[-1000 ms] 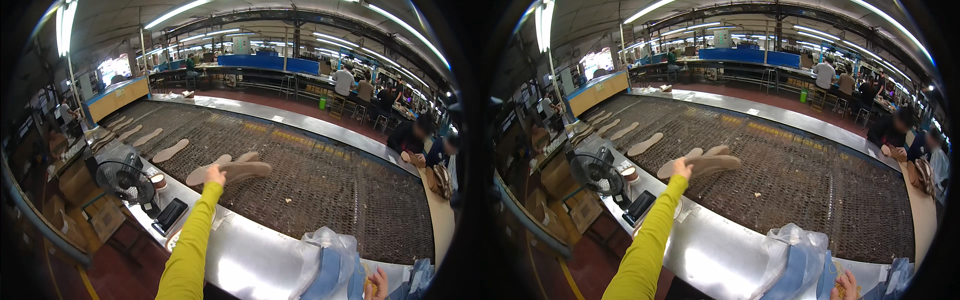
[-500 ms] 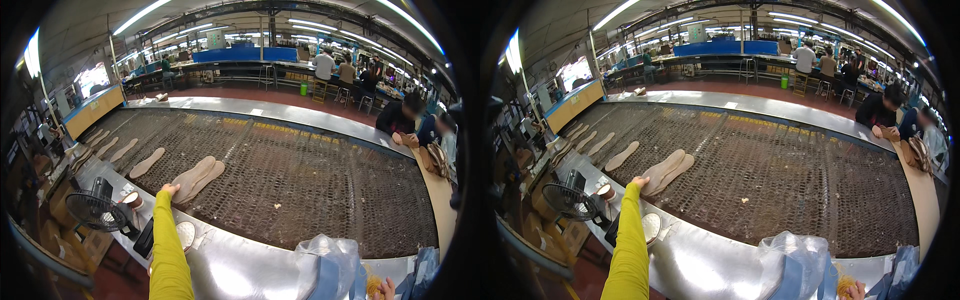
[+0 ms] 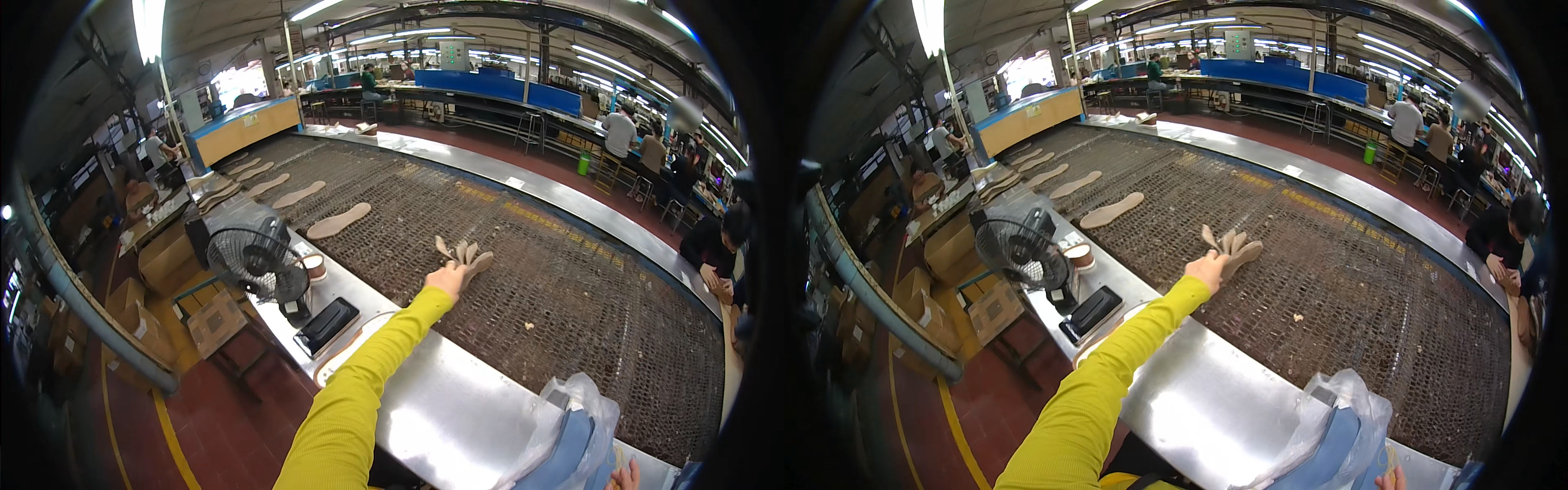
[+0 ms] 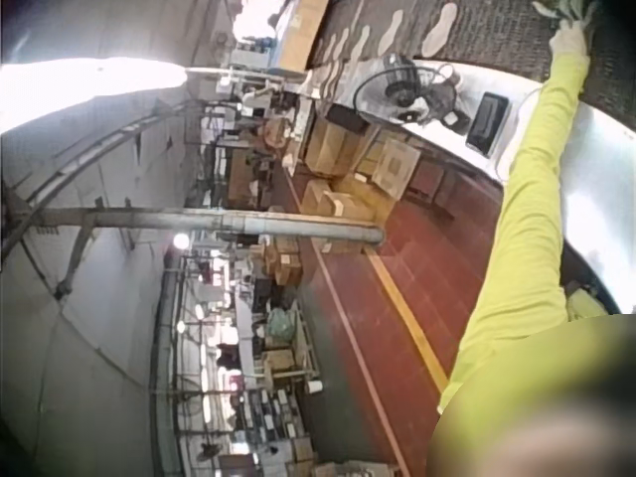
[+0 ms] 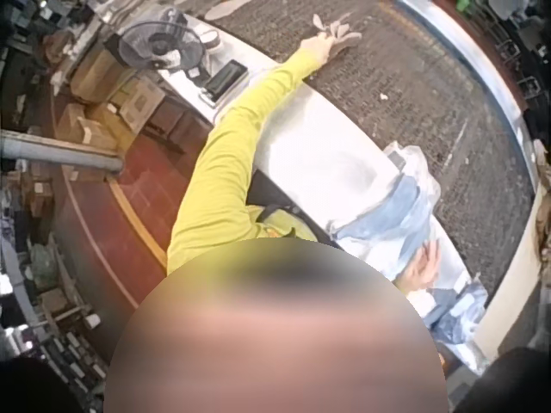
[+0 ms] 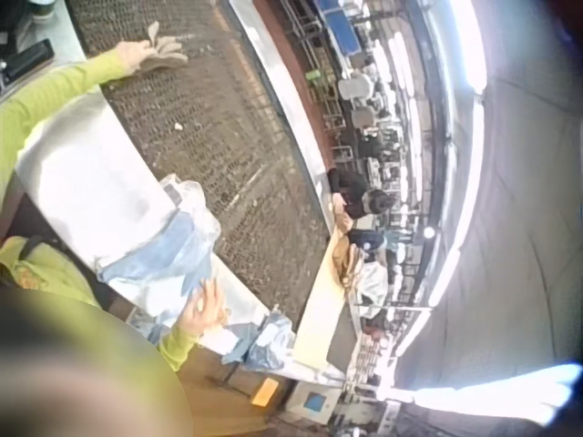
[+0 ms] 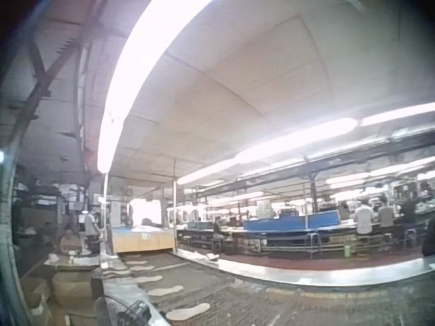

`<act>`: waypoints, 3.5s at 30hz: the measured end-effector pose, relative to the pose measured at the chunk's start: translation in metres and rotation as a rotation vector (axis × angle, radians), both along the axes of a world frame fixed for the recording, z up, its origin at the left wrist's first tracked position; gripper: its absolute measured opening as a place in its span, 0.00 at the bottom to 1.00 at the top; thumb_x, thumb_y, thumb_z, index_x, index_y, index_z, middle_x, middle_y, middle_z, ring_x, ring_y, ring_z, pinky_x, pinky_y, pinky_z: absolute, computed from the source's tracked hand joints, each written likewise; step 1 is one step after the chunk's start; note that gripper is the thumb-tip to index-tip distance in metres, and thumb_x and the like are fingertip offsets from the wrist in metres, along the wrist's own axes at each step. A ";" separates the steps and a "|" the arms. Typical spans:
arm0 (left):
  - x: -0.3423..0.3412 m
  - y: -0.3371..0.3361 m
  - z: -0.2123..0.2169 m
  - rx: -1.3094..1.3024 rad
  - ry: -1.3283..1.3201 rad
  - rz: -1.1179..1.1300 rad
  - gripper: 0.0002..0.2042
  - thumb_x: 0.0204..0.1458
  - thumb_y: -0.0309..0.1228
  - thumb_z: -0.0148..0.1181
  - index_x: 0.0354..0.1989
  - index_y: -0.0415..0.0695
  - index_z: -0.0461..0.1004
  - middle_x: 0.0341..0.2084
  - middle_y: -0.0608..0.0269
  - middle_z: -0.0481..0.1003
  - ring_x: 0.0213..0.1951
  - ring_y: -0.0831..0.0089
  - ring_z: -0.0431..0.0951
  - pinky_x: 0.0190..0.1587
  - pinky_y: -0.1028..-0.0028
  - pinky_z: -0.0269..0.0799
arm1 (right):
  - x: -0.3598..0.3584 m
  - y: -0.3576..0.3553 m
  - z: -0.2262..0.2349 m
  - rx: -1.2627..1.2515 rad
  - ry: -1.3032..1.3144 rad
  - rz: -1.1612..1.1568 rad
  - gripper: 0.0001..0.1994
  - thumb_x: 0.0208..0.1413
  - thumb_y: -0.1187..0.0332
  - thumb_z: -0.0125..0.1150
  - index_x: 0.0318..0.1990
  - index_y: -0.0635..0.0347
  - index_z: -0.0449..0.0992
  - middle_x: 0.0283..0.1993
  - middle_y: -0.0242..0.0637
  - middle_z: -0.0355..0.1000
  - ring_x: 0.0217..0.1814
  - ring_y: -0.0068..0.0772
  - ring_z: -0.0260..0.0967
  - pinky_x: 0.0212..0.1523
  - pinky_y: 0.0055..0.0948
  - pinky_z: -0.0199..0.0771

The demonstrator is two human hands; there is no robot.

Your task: The person folds blue shoe uppers and places them into clear plastic bags on a factory workbench. They then pick up brown shoe soles from a conveyor belt and stack them on the bench. The scene shows other workers in the background at a shoe manufacturing line.

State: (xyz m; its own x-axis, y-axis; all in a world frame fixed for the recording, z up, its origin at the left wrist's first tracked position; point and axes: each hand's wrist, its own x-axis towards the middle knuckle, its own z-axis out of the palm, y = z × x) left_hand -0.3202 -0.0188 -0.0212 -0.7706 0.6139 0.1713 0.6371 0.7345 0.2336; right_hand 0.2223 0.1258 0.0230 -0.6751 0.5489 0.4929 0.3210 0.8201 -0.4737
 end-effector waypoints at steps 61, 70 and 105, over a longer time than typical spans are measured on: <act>0.304 -0.024 0.030 0.727 -0.412 -0.886 0.23 0.43 0.32 0.68 0.48 0.40 0.71 0.38 0.55 0.73 0.39 0.61 0.73 0.45 0.65 0.68 | -0.028 -0.041 0.070 -0.432 -0.972 0.869 0.17 0.56 0.51 0.54 0.40 0.55 0.74 0.33 0.39 0.74 0.37 0.43 0.71 0.51 0.39 0.62; 0.225 0.107 0.008 0.644 -1.016 -0.695 0.20 0.50 0.34 0.62 0.49 0.35 0.69 0.39 0.54 0.77 0.48 0.72 0.74 0.57 0.74 0.61 | -0.005 -0.037 0.112 -0.040 -0.708 0.716 0.05 0.48 0.65 0.61 0.30 0.53 0.74 0.30 0.30 0.72 0.38 0.34 0.71 0.44 0.34 0.59; 0.255 -0.043 0.108 0.529 -1.716 -0.563 0.09 0.57 0.31 0.52 0.40 0.37 0.70 0.18 0.64 0.73 0.21 0.73 0.76 0.31 0.74 0.76 | -0.041 0.058 0.122 -0.203 -1.020 0.246 0.08 0.45 0.71 0.63 0.35 0.61 0.79 0.29 0.38 0.77 0.32 0.30 0.74 0.36 0.28 0.73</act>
